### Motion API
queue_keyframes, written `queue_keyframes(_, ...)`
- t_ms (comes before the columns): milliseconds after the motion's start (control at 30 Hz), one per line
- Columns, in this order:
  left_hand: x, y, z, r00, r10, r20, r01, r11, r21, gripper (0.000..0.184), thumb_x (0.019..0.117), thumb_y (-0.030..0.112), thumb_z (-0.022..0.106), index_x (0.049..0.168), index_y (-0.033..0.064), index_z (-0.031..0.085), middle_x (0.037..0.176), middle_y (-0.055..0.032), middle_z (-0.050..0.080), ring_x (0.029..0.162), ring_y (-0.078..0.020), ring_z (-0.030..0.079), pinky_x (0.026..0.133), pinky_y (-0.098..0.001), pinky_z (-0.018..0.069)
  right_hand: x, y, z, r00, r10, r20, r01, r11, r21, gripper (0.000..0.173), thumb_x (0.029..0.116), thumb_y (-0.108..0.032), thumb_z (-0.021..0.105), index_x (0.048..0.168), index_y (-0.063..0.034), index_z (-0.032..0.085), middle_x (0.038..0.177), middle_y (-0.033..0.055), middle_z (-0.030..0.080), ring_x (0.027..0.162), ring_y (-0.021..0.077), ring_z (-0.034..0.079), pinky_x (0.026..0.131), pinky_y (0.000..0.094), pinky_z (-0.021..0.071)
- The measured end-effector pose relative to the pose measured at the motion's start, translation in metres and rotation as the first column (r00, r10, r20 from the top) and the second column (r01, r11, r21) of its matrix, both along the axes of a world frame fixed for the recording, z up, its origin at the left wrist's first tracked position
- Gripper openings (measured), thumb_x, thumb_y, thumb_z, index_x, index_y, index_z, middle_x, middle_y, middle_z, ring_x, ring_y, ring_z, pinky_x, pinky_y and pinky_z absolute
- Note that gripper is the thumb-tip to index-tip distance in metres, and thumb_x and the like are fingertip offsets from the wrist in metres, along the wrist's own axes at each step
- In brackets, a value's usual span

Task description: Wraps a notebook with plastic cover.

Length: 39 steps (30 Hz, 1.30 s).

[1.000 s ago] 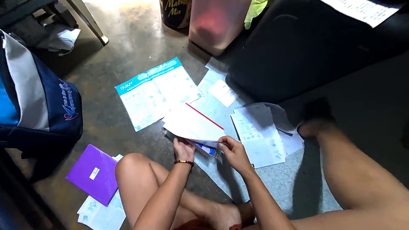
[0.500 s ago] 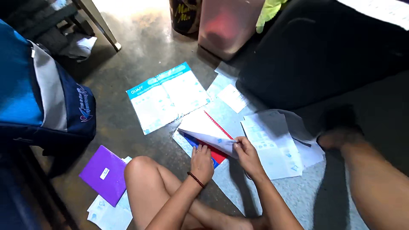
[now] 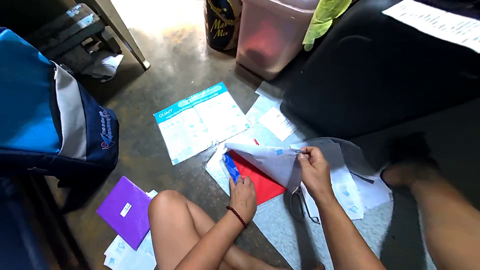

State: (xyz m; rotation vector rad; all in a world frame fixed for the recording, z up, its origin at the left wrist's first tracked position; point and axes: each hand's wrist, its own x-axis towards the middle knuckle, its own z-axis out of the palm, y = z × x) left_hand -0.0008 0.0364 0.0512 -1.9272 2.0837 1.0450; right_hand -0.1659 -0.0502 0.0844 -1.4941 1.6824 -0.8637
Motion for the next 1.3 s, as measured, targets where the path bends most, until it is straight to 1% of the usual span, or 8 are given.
queue_keyframes(67, 0.002, -0.006, 0.0, 1.0, -0.001, 0.008, 0.002, 0.999, -0.048, 0.029, 0.0995, 0.007, 0.056, 0.124, -0.0063, 0.065, 0.145, -0.0221, 0.053, 0.14, -0.0408, 0.045, 0.115, -0.0649, 0.0296, 0.0, -0.002, 0.003, 0.996, 0.069, -0.051, -0.07, 0.997, -0.02, 0.024, 0.1053, -0.004, 0.043, 0.119, 0.011, 0.055, 0.093, 0.0161, 0.059, 0.081, 0.0151, 0.056, 0.076, 0.0332, 0.0468)
queue_keyframes(133, 0.007, -0.012, -0.002, 0.999, 0.036, -0.038, -0.04, 0.991, -0.126, 0.026, 0.0954, -0.002, 0.054, 0.116, -0.0051, 0.07, 0.148, -0.0281, 0.049, 0.144, -0.044, 0.04, 0.115, -0.0634, 0.0309, 0.0, -0.002, 0.003, 0.99, 0.117, -0.084, -0.121, 0.992, -0.041, 0.024, 0.1049, -0.004, 0.043, 0.118, 0.0109, 0.057, 0.092, 0.0157, 0.06, 0.08, 0.015, 0.057, 0.075, 0.033, 0.0474)
queue_keyframes(267, 0.026, -0.026, -0.009, 0.992, 0.098, -0.075, -0.106, 0.99, -0.098, 0.048, 0.0864, 0.008, 0.075, 0.13, -0.0069, 0.062, 0.161, -0.0364, 0.024, 0.155, -0.049, 0.013, 0.123, -0.0628, 0.0143, 0.0, 0.003, -0.004, 0.994, 0.087, -0.059, -0.092, 0.992, -0.082, 0.024, 0.1032, -0.003, 0.043, 0.115, 0.0114, 0.057, 0.085, 0.0118, 0.057, 0.074, 0.0105, 0.052, 0.07, 0.0284, 0.0443)
queue_keyframes(433, 0.038, -0.041, -0.006, 0.993, 0.108, 0.05, -0.11, 0.994, 0.024, 0.077, 0.0792, 0.03, 0.086, 0.141, -0.0039, 0.054, 0.164, -0.0336, 0.017, 0.157, -0.0437, 0.006, 0.124, -0.0622, 0.0062, 0.004, 0.005, -0.013, 1.0, 0.009, -0.017, -0.01, 0.998, -0.067, 0.022, 0.1034, -0.004, 0.044, 0.113, 0.01, 0.058, 0.08, 0.0058, 0.052, 0.069, 0.0054, 0.048, 0.066, 0.0226, 0.0411)
queue_keyframes(567, 0.036, -0.045, -0.006, 0.991, 0.113, 0.076, -0.117, 0.991, 0.058, 0.076, 0.0785, 0.028, 0.086, 0.139, -0.0055, 0.054, 0.168, -0.0304, 0.004, 0.158, -0.0407, 0.001, 0.125, -0.0582, 0.0066, 0.0, -0.003, -0.012, 0.994, -0.101, -0.028, 0.1, 0.994, -0.046, 0.027, 0.1045, -0.003, 0.042, 0.12, 0.0139, 0.056, 0.09, 0.0173, 0.059, 0.08, 0.0171, 0.054, 0.075, 0.0344, 0.0461)
queue_keyframes(867, 0.035, -0.046, -0.002, 0.985, 0.145, 0.098, -0.15, 0.988, 0.045, 0.076, 0.0742, 0.029, 0.087, 0.137, -0.0022, 0.058, 0.169, -0.0257, 0.009, 0.158, -0.0391, 0.006, 0.122, -0.0645, 0.0126, -0.031, -0.023, -0.023, 0.935, -0.343, 0.089, 0.335, 0.938, 0.092, 0.025, 0.1036, 0.0, 0.046, 0.124, 0.0137, 0.053, 0.101, 0.0185, 0.057, 0.088, 0.0165, 0.053, 0.081, 0.0326, 0.0453)
queue_keyframes(1133, 0.028, -0.055, 0.002, 0.977, 0.14, 0.162, -0.149, 0.988, 0.045, 0.079, 0.0704, 0.023, 0.088, 0.137, -0.004, 0.056, 0.166, -0.0303, 0.014, 0.154, -0.0453, 0.017, 0.121, -0.0656, 0.0175, -0.035, -0.031, -0.035, 0.864, -0.479, 0.152, 0.472, 0.878, 0.085, 0.024, 0.1041, -0.001, 0.045, 0.121, 0.0134, 0.053, 0.096, 0.0132, 0.052, 0.085, 0.013, 0.05, 0.08, 0.0289, 0.044)
queue_keyframes(1300, 0.027, -0.058, 0.004, 0.976, 0.14, 0.169, -0.147, 0.989, 0.029, 0.099, 0.0662, 0.018, 0.091, 0.153, 0.0115, 0.044, 0.168, -0.0243, 0.015, 0.151, -0.049, 0.023, 0.111, -0.0736, 0.0257, -0.043, -0.035, -0.039, 0.854, -0.481, 0.201, 0.463, 0.877, 0.129, 0.018, 0.0958, 0.006, 0.054, 0.112, 0.0127, 0.059, 0.093, 0.011, 0.055, 0.081, 0.011, 0.051, 0.075, 0.0273, 0.0449)
